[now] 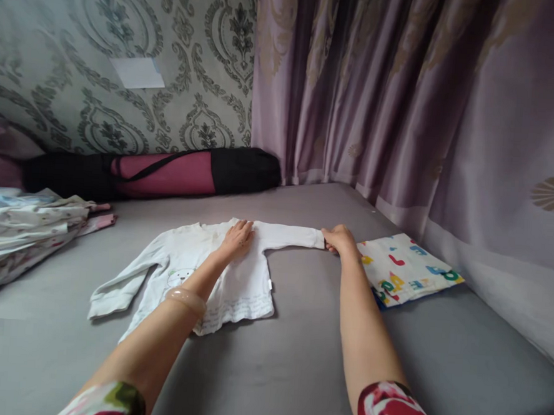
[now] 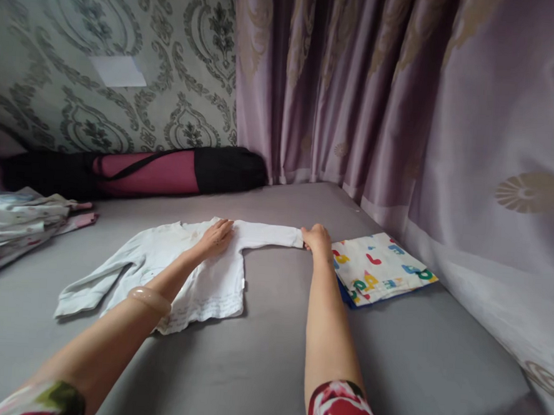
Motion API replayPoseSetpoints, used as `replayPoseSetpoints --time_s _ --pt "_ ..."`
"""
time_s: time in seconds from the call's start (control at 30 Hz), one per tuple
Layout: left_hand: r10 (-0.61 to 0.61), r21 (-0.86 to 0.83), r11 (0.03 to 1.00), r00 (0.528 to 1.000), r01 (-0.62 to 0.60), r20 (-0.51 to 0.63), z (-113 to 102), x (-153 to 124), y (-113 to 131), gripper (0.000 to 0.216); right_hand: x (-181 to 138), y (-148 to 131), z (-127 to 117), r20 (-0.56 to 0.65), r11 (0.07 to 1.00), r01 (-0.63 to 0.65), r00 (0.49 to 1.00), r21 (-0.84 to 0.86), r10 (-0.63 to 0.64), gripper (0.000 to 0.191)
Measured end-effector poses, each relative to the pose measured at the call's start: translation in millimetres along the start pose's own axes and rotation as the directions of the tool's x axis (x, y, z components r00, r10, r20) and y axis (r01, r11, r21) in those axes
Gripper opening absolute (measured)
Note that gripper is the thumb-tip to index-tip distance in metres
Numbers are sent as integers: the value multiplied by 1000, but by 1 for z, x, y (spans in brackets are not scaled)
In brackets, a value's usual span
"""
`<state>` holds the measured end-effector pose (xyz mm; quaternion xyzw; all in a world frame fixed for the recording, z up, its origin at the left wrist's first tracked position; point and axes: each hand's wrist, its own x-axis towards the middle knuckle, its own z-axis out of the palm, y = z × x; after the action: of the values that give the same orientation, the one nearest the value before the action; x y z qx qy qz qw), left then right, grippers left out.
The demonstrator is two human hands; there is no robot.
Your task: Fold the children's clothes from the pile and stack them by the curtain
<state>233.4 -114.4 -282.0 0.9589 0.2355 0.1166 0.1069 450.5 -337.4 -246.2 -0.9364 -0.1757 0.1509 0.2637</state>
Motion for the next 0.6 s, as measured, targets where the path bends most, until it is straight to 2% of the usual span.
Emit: replayPoseSetpoints --time_s 0.17,0.43,0.6 --pt "31 -8 1000 999 -31 -13 8 0 -3 39 -9 -10 6 -80 987 31 996 -158 -44 19" --pt "83 -39 996 996 -84 -32 14 1 1 38 -15 -22 4 -115 988 -24 993 -151 6 25" --pt "36 -39 999 999 -36 -2 16 -2 9 40 -15 -24 2 -81 986 -56 996 -158 43 31"
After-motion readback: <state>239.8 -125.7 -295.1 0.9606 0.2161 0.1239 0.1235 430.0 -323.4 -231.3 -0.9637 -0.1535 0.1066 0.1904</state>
